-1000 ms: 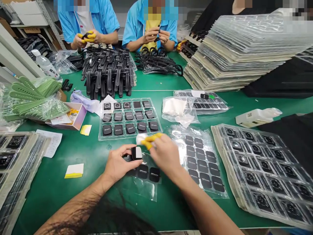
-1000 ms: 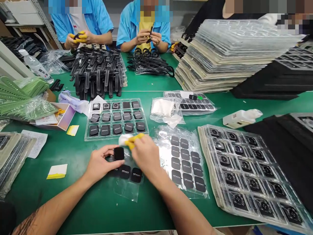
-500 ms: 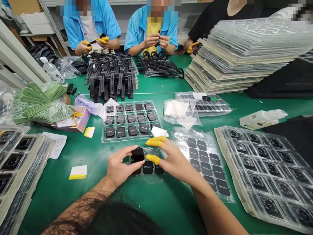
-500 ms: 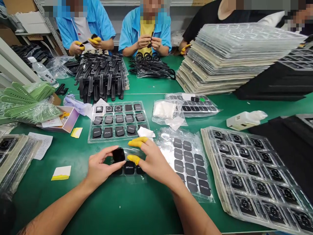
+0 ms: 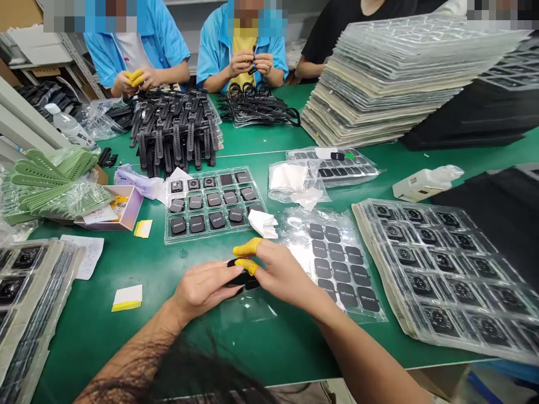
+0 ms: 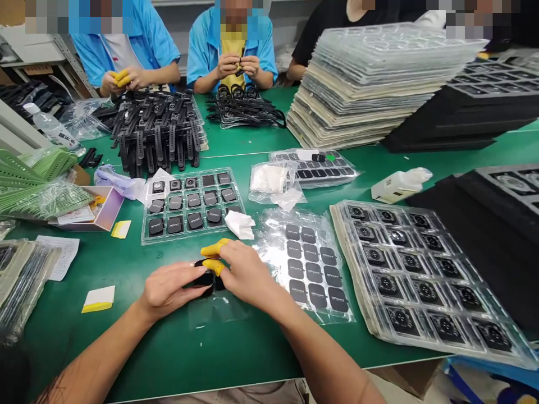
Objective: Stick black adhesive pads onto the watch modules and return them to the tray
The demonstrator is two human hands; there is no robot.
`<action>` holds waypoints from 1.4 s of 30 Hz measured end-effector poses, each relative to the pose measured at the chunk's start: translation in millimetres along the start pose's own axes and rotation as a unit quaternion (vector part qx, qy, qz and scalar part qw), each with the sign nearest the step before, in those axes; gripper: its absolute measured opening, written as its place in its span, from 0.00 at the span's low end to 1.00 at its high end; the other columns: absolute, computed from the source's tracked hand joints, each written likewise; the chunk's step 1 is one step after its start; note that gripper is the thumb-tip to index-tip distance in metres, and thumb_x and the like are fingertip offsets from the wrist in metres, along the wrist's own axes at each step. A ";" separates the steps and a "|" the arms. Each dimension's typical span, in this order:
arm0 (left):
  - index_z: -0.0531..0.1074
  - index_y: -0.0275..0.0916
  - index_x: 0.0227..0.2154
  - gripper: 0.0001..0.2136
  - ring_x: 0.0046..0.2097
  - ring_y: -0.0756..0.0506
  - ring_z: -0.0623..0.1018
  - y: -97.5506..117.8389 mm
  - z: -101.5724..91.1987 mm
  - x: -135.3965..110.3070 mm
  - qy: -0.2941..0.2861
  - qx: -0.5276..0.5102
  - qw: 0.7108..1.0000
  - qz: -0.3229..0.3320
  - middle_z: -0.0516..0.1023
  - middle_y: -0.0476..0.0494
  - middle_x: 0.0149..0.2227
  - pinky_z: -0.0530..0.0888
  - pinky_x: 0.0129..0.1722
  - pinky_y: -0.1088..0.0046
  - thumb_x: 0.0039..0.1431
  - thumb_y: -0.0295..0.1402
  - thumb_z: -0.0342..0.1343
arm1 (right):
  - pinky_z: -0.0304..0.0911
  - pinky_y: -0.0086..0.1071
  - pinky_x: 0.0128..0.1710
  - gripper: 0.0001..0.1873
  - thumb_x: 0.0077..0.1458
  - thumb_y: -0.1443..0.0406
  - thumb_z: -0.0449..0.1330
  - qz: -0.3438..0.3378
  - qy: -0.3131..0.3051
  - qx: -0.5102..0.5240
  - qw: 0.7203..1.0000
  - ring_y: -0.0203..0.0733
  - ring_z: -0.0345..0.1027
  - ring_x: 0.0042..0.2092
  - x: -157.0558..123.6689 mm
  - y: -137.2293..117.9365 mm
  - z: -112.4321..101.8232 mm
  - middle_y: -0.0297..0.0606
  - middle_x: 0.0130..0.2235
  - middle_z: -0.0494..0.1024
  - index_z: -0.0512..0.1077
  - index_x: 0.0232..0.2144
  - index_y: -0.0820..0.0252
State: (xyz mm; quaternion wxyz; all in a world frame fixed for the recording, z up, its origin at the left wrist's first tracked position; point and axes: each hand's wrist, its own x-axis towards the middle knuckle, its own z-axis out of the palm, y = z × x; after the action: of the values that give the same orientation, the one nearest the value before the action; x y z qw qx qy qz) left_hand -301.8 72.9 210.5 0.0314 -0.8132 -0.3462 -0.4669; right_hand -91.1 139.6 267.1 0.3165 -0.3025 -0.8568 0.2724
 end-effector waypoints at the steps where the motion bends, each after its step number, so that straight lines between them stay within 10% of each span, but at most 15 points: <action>1: 0.70 0.45 0.58 0.25 0.48 0.43 0.84 0.3 -0.3 2.2 -0.001 0.005 1.000 0.001 0.85 0.45 0.46 0.81 0.52 0.67 0.57 0.26 0.65 | 0.70 0.39 0.43 0.07 0.61 0.67 0.59 0.026 0.012 0.021 0.999 0.43 0.76 0.42 0.6 0.8 2.9 0.37 0.41 0.82 0.76 0.40 0.56; 9: 0.71 0.39 0.54 0.20 0.42 0.47 0.85 7.4 11.2 11.5 0.032 -0.017 0.999 0.003 0.85 0.43 0.42 0.83 0.45 0.73 0.59 0.28 0.64 | 0.63 0.43 0.44 0.08 0.56 0.72 0.54 0.000 0.142 -0.134 0.981 0.48 0.72 0.41 -1.3 10.2 10.0 0.38 0.38 0.82 0.72 0.34 0.57; 22: 0.80 0.38 0.45 0.23 0.45 0.43 0.84 20.7 -0.1 25.2 -0.015 -0.159 0.963 -0.217 0.85 0.41 0.45 0.82 0.47 0.70 0.43 0.29 0.74 | 0.52 0.36 0.30 0.12 0.46 0.76 0.50 -0.050 0.182 -0.294 0.937 0.43 0.52 0.27 -1.7 19.7 28.2 0.35 0.21 0.62 0.54 0.22 0.54; 31: 0.78 0.38 0.46 0.21 0.36 0.46 0.85 22.9 4.1 23.2 0.001 -0.057 0.980 -0.190 0.86 0.45 0.41 0.83 0.39 0.75 0.46 0.30 0.72 | 0.63 0.37 0.41 0.04 0.60 0.65 0.53 0.130 0.163 0.098 0.973 0.42 0.67 0.40 0.0 -0.4 20.4 0.37 0.38 0.74 0.67 0.37 0.56; 36: 0.78 0.38 0.46 0.18 0.37 0.45 0.86 19.7 7.0 17.8 -0.013 -0.006 0.988 -0.155 0.86 0.43 0.41 0.83 0.40 0.73 0.51 0.29 0.68 | 0.60 0.40 0.44 0.03 0.59 0.67 0.55 0.062 0.202 0.042 0.976 0.42 0.66 0.39 -4.5 -11.8 16.9 0.37 0.35 0.74 0.69 0.35 0.56; 42: 0.79 0.40 0.47 0.22 0.38 0.46 0.85 14.1 8.8 18.1 -0.030 -0.078 0.945 -0.317 0.86 0.49 0.39 0.83 0.43 0.71 0.45 0.31 0.72 | 0.65 0.35 0.39 0.15 0.54 0.53 0.64 0.221 0.056 0.292 0.929 0.39 0.69 0.38 -1.1 -11.6 -2.0 0.36 0.36 0.75 0.72 0.36 0.57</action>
State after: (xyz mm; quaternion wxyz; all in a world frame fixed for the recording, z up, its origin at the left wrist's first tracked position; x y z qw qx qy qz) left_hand -281.1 75.2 223.4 -0.1925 -0.6745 -0.5495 -0.4538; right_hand -93.0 131.6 275.7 0.3697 -0.3932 -0.6317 0.5565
